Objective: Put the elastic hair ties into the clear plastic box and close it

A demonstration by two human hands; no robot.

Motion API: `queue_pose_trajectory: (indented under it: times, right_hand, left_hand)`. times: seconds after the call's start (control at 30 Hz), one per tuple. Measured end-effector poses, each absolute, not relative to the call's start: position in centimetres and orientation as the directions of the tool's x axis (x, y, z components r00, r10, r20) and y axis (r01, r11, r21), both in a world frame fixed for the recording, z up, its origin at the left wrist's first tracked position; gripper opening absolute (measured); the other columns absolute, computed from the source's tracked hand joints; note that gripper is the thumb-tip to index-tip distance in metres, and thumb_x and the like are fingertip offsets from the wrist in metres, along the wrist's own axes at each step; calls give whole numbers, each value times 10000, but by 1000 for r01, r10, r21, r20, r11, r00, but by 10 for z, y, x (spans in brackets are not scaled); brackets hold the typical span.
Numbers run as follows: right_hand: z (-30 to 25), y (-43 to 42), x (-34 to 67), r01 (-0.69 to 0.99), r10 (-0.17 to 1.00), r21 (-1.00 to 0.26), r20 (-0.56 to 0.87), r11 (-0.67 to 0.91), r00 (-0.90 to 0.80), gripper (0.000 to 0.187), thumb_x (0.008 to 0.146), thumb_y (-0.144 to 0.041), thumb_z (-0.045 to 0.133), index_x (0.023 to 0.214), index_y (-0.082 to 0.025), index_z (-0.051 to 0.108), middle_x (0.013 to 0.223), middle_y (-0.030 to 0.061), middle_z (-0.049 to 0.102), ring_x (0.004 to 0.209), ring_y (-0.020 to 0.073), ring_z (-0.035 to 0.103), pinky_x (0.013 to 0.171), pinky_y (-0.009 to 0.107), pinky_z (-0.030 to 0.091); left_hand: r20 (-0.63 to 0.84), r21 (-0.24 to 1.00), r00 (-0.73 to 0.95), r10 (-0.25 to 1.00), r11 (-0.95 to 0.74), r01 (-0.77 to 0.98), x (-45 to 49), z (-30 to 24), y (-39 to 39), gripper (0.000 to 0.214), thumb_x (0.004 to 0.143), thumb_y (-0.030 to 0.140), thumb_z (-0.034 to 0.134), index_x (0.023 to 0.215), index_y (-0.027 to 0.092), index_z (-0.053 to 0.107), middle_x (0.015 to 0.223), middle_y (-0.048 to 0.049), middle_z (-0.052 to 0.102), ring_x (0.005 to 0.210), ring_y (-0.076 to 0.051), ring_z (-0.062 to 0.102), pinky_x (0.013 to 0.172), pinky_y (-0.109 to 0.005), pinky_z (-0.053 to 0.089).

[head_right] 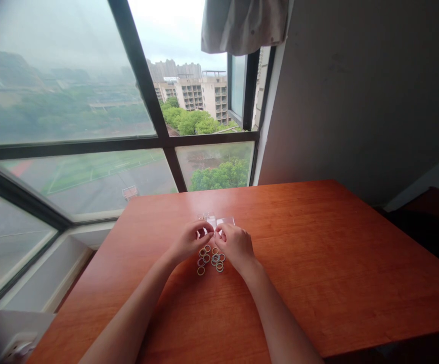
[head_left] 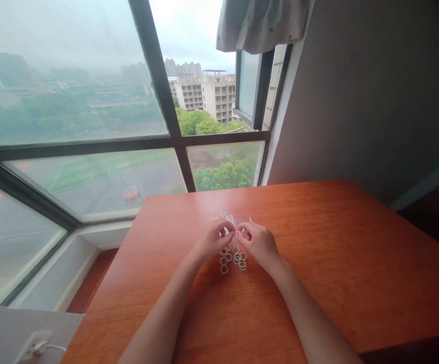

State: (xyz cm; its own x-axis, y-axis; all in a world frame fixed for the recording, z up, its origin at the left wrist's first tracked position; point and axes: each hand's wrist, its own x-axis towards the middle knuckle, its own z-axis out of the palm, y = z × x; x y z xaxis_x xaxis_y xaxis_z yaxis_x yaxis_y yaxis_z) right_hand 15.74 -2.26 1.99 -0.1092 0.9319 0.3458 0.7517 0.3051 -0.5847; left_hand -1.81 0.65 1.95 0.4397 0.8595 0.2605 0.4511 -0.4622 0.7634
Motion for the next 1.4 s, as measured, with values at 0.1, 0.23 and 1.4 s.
queue_pose_trajectory:
  times: [0.1, 0.23, 1.4]
  right_hand:
    - [20, -23, 158, 750, 931, -585, 348, 307, -109, 79, 810, -250, 582, 817, -235, 659, 589, -41, 553, 571, 118, 509, 560, 226, 291]
    - [19, -22, 158, 758, 938, -585, 332, 288, -100, 95, 823, -244, 565, 828, -237, 659, 593, -39, 557, 575, 119, 517, 564, 227, 296]
    - [22, -25, 186, 621, 852, -746, -144, 241, -504, 159, 650, -116, 590, 757, -188, 682, 575, -59, 552, 543, 90, 488, 502, 191, 321]
  left_hand:
    - [292, 754, 401, 868, -467, 461, -19, 17, 8, 97, 794, 183, 570, 808, 163, 664, 754, -15, 644, 607, -89, 529, 574, -197, 421]
    - [365, 736, 171, 915, -396, 549, -30, 13, 15, 98, 815, 223, 560, 805, 175, 644, 761, -8, 652, 603, -97, 531, 590, -211, 425]
    - [341, 726, 44, 939, -293, 622, -46, 12, 22, 218, 857, 365, 533, 850, 190, 663, 816, -23, 669, 631, -124, 557, 625, -240, 438]
